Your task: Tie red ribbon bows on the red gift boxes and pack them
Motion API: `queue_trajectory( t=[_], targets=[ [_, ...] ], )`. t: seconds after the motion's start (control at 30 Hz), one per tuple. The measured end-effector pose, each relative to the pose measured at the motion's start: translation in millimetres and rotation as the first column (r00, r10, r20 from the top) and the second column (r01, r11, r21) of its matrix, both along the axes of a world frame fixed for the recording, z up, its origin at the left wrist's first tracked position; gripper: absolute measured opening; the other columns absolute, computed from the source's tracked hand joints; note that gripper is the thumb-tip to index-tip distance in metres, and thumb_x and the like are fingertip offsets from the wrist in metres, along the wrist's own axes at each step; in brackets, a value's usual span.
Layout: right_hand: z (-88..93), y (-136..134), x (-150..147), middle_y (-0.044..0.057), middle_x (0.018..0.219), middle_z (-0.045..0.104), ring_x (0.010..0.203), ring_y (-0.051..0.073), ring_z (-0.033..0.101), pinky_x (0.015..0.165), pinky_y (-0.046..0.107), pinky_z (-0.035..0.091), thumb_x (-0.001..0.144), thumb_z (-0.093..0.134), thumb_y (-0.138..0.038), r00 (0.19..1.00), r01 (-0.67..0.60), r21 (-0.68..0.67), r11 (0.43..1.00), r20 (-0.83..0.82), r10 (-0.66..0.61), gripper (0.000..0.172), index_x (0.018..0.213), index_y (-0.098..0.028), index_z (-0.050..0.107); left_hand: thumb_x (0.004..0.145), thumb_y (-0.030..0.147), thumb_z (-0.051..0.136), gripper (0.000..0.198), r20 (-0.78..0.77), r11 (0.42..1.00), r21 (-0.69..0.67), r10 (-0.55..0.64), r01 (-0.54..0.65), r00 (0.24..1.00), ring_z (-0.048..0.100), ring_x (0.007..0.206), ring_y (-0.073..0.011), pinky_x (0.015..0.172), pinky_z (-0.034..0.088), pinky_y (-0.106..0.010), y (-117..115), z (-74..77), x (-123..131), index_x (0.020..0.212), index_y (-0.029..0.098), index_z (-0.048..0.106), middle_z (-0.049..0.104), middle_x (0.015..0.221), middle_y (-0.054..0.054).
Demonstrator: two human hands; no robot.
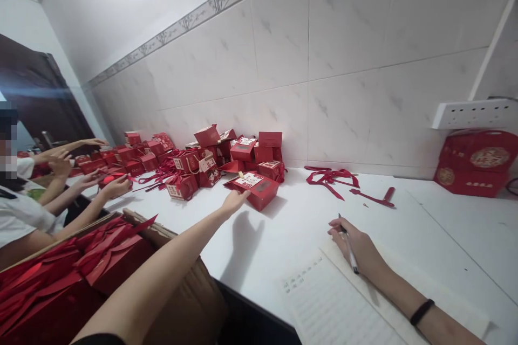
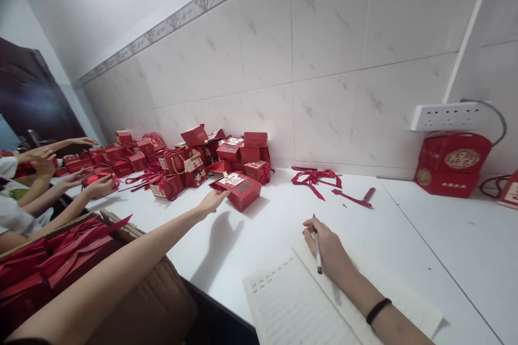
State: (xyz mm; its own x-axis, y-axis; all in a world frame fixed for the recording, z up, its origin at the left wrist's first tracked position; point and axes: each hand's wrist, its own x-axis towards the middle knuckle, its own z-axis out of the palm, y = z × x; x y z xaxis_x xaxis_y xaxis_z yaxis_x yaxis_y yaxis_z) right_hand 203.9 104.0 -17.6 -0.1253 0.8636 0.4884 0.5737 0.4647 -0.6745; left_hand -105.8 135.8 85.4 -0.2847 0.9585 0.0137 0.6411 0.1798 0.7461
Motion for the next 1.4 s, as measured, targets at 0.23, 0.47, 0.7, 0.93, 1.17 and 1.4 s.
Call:
queue_trajectory(
  t=[0.23,0.47,0.7,0.93,1.17,1.4],
  targets=[
    [0.6,0,10,0.011,0.114,0.055,0.111,0.021,0.050,0.089,0.037,0.048,0.076,0.034,-0.005,0.938,-0.302,0.169,0.938,0.225,0.262,0.040,0.108,-0.020,0.052,0.086,0.043,0.046,0.038,0.254,0.958,-0.164,0.273,-0.237,0.928,0.057,0.085,-0.0164,0.070,0.050,-0.034,27,-5.1,7,0.111,0.014,0.050,0.056,0.105,-0.009],
    [-3.9,4,14,0.011,0.126,0.049,0.120,0.024,0.042,0.093,0.042,0.044,0.076,0.037,-0.001,0.903,-0.259,0.161,0.952,0.390,0.179,0.039,0.107,-0.019,0.053,0.084,0.023,0.052,0.025,0.376,0.997,-0.021,0.079,-0.076,0.923,0.061,0.087,-0.0152,0.071,0.052,-0.029,22,-1.0,26,0.108,0.015,0.050,0.060,0.105,-0.008],
    [-3.5,10,21,0.009,0.128,0.048,0.122,0.024,0.039,0.096,0.042,0.042,0.069,0.037,0.004,0.920,-0.168,0.143,0.975,0.378,0.103,0.049,0.109,-0.019,0.054,0.061,0.005,0.063,0.045,0.223,0.962,0.190,-0.236,0.195,0.946,0.058,0.098,-0.0203,0.083,0.051,-0.031,-26,25.6,16,0.103,0.014,0.051,0.062,0.106,-0.008],
    [-9.0,17,23,0.012,0.125,0.050,0.122,0.031,0.038,0.095,0.054,0.036,0.065,0.036,0.004,0.883,0.059,0.177,0.983,0.450,-0.134,0.062,0.121,-0.020,0.049,0.065,0.013,0.058,0.058,0.048,0.860,0.141,-0.501,0.491,0.864,0.055,0.105,-0.0211,0.090,0.046,-0.037,-63,2.4,4,0.120,0.015,0.039,0.052,0.123,-0.011],
    [68.9,2,-31,0.012,0.107,0.058,0.103,0.025,0.053,0.087,0.041,0.044,0.087,0.040,-0.031,0.960,-0.168,0.304,0.938,0.265,0.086,0.024,0.101,-0.016,0.054,0.063,0.009,0.053,0.054,0.177,0.778,0.166,-0.628,0.606,0.758,0.055,0.105,-0.0228,0.090,0.045,-0.036,-63,-2.1,5,0.116,0.016,0.045,0.059,0.114,-0.006],
    [145.7,-17,-108,0.008,0.075,0.063,0.071,0.022,0.060,0.061,0.029,0.042,0.088,0.043,-0.043,0.906,-0.148,-0.036,0.988,0.396,0.150,0.035,0.072,-0.016,0.058,0.065,0.024,0.060,0.058,-0.268,0.825,0.221,-0.461,0.520,0.846,0.056,0.098,-0.0266,0.081,0.046,-0.036,-74,0.3,9,0.120,0.016,0.042,0.056,0.113,-0.012]
  ],
)
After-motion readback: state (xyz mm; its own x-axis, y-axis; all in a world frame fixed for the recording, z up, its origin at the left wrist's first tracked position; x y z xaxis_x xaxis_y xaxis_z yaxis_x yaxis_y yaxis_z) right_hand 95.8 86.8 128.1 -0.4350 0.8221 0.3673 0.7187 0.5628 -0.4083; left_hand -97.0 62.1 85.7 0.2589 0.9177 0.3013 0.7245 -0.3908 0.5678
